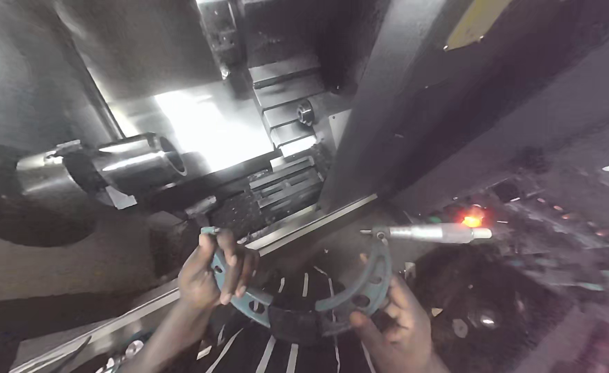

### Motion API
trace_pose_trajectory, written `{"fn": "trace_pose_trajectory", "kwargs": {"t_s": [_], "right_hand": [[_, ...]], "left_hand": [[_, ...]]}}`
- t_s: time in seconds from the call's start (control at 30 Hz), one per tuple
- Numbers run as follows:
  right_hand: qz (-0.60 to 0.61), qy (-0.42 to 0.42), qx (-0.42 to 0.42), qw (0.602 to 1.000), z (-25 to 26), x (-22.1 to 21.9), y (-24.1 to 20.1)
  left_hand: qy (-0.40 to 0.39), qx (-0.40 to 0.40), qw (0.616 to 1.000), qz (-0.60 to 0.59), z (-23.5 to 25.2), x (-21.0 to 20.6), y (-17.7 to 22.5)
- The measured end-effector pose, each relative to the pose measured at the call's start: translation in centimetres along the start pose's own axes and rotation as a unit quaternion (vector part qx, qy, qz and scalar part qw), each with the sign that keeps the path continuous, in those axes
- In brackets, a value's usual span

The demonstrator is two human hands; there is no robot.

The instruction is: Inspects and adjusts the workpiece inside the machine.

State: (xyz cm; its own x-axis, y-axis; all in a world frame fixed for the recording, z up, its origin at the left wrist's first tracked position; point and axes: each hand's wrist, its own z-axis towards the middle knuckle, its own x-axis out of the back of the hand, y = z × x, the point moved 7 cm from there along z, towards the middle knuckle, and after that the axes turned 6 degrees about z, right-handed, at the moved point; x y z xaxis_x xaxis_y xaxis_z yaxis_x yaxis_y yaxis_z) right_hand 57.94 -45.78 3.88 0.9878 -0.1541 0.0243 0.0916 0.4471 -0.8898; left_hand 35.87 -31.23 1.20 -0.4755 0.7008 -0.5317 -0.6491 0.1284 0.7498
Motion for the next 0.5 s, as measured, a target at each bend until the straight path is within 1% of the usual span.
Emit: {"fn": "trace_pose_trajectory", "kwargs": {"t_s": [0.1,0.27,0.37,0.47,0.5], "right_hand": [[0.005,-0.015,0.007,1.000,0.2,-0.2,-0.3],[-0.006,-0.002,-0.018,1.000,-0.4,-0.3,-0.3],[-0.027,-0.009,-0.024,0.999,-0.2,-0.7,-0.8],[-0.008,-0.031,-0.013,0.999,0.4,-0.9,-0.2],[0.021,-0.043,-0.008,0.999,0.6,-1.0,0.3]], "left_hand": [[0.000,-0.002,1.000,-0.007,-0.3,-0.1,0.2],[0.025,0.002,1.000,0.015,-1.4,0.1,0.4],[0.060,0.016,0.998,0.029,-2.2,0.3,0.3],[0.113,0.034,0.993,0.024,-3.2,0.9,-0.4],[0.135,0.034,0.990,0.030,-3.4,1.0,-0.5]]}}
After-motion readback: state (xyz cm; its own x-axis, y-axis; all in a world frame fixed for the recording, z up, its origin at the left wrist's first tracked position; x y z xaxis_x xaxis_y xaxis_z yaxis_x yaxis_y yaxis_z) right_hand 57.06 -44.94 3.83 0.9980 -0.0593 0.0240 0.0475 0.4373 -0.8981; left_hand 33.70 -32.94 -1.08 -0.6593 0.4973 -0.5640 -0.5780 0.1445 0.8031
